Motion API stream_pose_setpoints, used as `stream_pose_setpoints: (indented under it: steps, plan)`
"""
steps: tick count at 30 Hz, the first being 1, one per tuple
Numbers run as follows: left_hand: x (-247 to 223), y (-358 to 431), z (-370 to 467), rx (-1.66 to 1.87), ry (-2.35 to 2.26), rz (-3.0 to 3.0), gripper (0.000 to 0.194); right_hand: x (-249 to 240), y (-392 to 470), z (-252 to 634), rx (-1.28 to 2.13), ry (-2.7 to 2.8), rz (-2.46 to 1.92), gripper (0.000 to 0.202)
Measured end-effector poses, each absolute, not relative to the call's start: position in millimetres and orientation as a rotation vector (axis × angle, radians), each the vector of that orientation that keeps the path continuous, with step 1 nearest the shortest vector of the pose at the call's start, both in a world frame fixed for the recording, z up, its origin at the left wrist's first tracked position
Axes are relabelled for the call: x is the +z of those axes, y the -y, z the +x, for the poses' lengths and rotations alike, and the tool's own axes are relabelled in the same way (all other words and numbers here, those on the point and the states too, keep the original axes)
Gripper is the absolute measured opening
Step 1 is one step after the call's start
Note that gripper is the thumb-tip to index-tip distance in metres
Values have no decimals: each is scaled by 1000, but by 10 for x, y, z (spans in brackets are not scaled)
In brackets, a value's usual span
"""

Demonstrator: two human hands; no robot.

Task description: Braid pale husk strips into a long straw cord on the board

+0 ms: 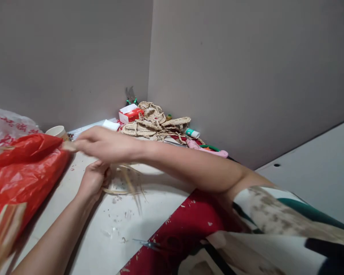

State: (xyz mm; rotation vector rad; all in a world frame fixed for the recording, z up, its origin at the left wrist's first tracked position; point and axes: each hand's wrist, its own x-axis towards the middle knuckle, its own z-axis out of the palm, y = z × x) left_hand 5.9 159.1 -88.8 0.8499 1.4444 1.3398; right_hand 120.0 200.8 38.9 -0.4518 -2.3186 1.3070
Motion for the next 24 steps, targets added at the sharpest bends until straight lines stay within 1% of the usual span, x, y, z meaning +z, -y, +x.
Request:
stream_pose_setpoints:
  steps: [1,3,5,8,10,12,15,20,24]
  plan:
    - [-896,-1579,61,1327,-1435,826,20,365,-2095,1376,1280,2265,-545,27]
    - [-890,-1569,71,1313,-1416,794,22,290,-2228,1677,1339,2174,-650,11]
    - [-869,-1570,83,1318,-1404,785,24,143,-2281,1846,1423,2089,-733,7]
    - [-844,-1581,87,1311,-1402,794,26,-202,-2259,1818,1495,2010,-821,3]
    - [-841,-1586,83,1305,-1404,805,26,-436,-2239,1686,1389,2011,-802,4]
    - [-845,-1584,79,1305,-1405,814,25,-610,-2244,1552,1154,2048,-812,3]
    - [-848,-1572,78,1299,-1397,819,25,-737,-2275,1446,914,2109,-869,4]
    - [-814,-1553,89,1273,-1361,819,25,-756,-2271,1473,788,2214,-915,7]
    - [-791,-1557,106,1285,-1346,828,31,-754,-2226,1485,677,2280,-903,9]
